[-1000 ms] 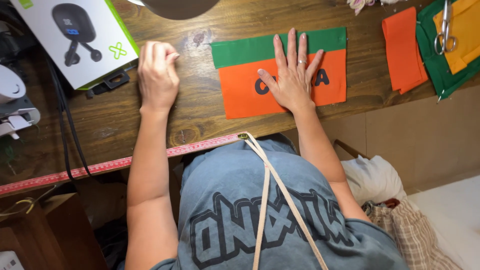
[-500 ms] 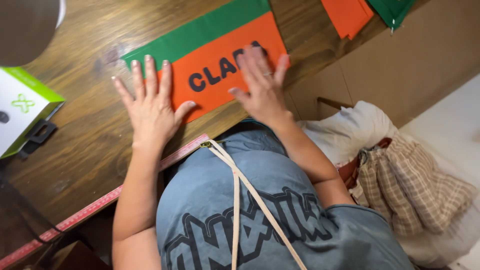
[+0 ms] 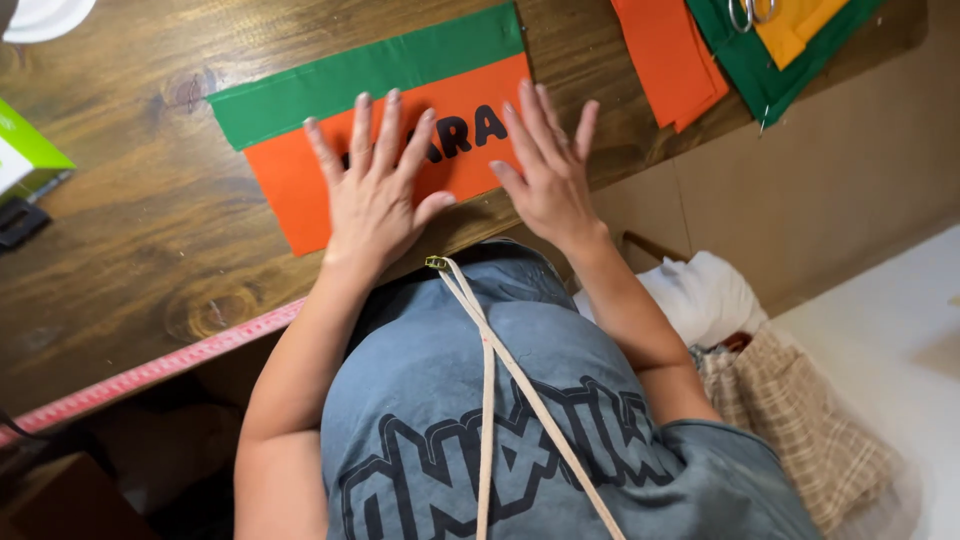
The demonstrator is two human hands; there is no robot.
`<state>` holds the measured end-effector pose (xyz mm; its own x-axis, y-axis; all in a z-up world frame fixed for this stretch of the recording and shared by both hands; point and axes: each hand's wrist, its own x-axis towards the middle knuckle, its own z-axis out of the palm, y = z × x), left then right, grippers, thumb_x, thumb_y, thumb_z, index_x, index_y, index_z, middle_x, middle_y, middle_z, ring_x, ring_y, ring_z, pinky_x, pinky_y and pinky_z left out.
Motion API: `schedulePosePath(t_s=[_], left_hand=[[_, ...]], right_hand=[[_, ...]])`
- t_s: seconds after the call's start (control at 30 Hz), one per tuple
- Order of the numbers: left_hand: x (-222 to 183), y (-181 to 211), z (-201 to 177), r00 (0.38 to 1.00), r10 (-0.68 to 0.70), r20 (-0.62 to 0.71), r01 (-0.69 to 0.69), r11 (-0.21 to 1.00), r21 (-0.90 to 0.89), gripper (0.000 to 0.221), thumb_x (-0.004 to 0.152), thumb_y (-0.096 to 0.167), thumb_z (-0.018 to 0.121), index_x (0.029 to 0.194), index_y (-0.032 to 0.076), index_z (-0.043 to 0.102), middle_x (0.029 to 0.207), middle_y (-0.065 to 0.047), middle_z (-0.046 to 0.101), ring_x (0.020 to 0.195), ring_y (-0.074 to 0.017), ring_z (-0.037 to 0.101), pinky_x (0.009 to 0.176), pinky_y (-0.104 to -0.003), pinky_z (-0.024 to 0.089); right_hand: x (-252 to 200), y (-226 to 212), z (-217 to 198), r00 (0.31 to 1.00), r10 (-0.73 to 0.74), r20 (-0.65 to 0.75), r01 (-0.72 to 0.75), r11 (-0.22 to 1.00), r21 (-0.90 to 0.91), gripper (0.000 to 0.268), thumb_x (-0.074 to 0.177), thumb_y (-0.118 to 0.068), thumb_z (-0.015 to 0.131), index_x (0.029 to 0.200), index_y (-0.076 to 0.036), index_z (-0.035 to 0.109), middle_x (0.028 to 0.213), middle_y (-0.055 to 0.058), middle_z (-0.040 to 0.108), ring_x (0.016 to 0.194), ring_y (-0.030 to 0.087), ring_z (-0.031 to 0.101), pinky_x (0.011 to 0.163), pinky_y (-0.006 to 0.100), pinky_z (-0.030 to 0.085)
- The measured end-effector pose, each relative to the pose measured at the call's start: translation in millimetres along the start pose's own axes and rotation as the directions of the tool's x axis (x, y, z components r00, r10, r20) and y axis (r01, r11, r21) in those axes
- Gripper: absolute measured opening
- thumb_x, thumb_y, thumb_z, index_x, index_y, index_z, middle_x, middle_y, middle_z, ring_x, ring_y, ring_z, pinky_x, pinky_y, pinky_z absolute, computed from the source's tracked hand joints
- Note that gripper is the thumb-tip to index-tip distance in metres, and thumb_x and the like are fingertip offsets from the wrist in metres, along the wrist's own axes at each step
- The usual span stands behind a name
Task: Measuring and pinning a name tag onto a fabric panel
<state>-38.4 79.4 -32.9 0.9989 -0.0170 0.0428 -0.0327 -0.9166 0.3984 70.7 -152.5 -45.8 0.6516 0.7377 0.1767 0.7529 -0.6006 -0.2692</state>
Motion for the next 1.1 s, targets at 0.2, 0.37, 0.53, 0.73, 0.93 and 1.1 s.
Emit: schedulePosePath(t_s=[0.2, 0.37, 0.53, 0.73, 0.93, 1.1], left_hand=[[46.1, 2.1, 22.1, 0.977, -0.145, -0.159, 0.148, 0.989, 0.002, 0.084, 0.105, 0.074, 0.034, 0.165, 0.015, 0.039, 0.168, -0.020, 0.026, 0.153, -0.0444, 0.014, 0.110, -0.083, 0.000], [44.2, -1.2, 21.8, 0.964, -0.194, -0.184, 0.206, 0.977, 0.050, 0.081, 0.104, 0.073, 0.040, 0.165, 0.020, 0.040, 0.169, -0.016, 0.026, 0.153, -0.0453, 0.015, 0.113, -0.080, 0.006], [44.6, -0.7, 22.4, 0.962, -0.176, -0.209, 0.193, 0.979, 0.061, 0.080, 0.103, 0.071, 0.047, 0.165, 0.020, 0.042, 0.168, -0.016, 0.028, 0.152, -0.0469, 0.017, 0.112, -0.080, 0.007], [-7.4, 36.0, 32.6, 0.896, -0.087, -0.436, -0.033, 0.965, -0.260, 0.056, 0.086, 0.026, 0.086, 0.137, 0.012, 0.065, 0.143, -0.010, 0.063, 0.139, -0.0355, 0.053, 0.123, -0.057, 0.029], [-36.7, 83.7, 8.6, 0.998, 0.012, 0.054, 0.046, 0.362, -0.931, 0.067, 0.086, 0.011, 0.081, 0.149, 0.013, 0.055, 0.158, -0.013, 0.051, 0.141, -0.0349, 0.051, 0.114, -0.053, 0.040], [-45.0, 94.6, 21.1, 0.999, -0.051, 0.008, 0.033, 0.512, -0.859, 0.036, 0.093, 0.004, 0.068, 0.127, 0.016, 0.070, 0.111, -0.011, 0.076, 0.106, -0.0368, 0.073, 0.092, -0.048, 0.057]], right_hand=[[81.5, 10.6, 14.8, 0.950, 0.020, 0.310, 0.053, 0.973, -0.224, 0.107, 0.099, -0.080, 0.017, 0.166, 0.003, 0.012, 0.172, 0.023, 0.003, 0.163, 0.035, 0.007, 0.125, 0.070, -0.001], [90.8, 8.3, 12.2, 0.914, 0.080, 0.398, 0.002, 0.979, -0.202, 0.111, 0.095, -0.084, 0.016, 0.167, 0.001, 0.004, 0.172, 0.021, -0.006, 0.162, 0.033, -0.005, 0.124, 0.067, -0.009], [90.8, 13.2, 12.5, 0.901, 0.085, 0.425, 0.005, 0.978, -0.208, 0.108, 0.099, -0.082, 0.018, 0.166, 0.000, -0.001, 0.173, 0.020, -0.009, 0.163, 0.033, -0.006, 0.124, 0.066, -0.012], [28.0, 44.9, 14.3, 0.936, -0.270, -0.226, 0.320, 0.921, 0.221, 0.074, 0.102, -0.054, 0.066, 0.154, -0.004, 0.048, 0.165, 0.014, 0.036, 0.153, 0.028, 0.037, 0.127, 0.061, 0.010], [16.0, 92.7, -11.4, 0.978, -0.107, -0.181, 0.176, 0.885, 0.432, 0.030, 0.094, -0.019, 0.081, 0.122, -0.009, 0.076, 0.121, 0.007, 0.073, 0.109, 0.025, 0.072, 0.092, 0.037, 0.059], [82.1, 87.4, -4.1, 0.967, -0.214, -0.139, 0.254, 0.863, 0.436, 0.032, 0.094, -0.016, 0.083, 0.123, -0.006, 0.073, 0.117, 0.008, 0.070, 0.093, 0.020, 0.070, 0.066, 0.025, 0.064]])
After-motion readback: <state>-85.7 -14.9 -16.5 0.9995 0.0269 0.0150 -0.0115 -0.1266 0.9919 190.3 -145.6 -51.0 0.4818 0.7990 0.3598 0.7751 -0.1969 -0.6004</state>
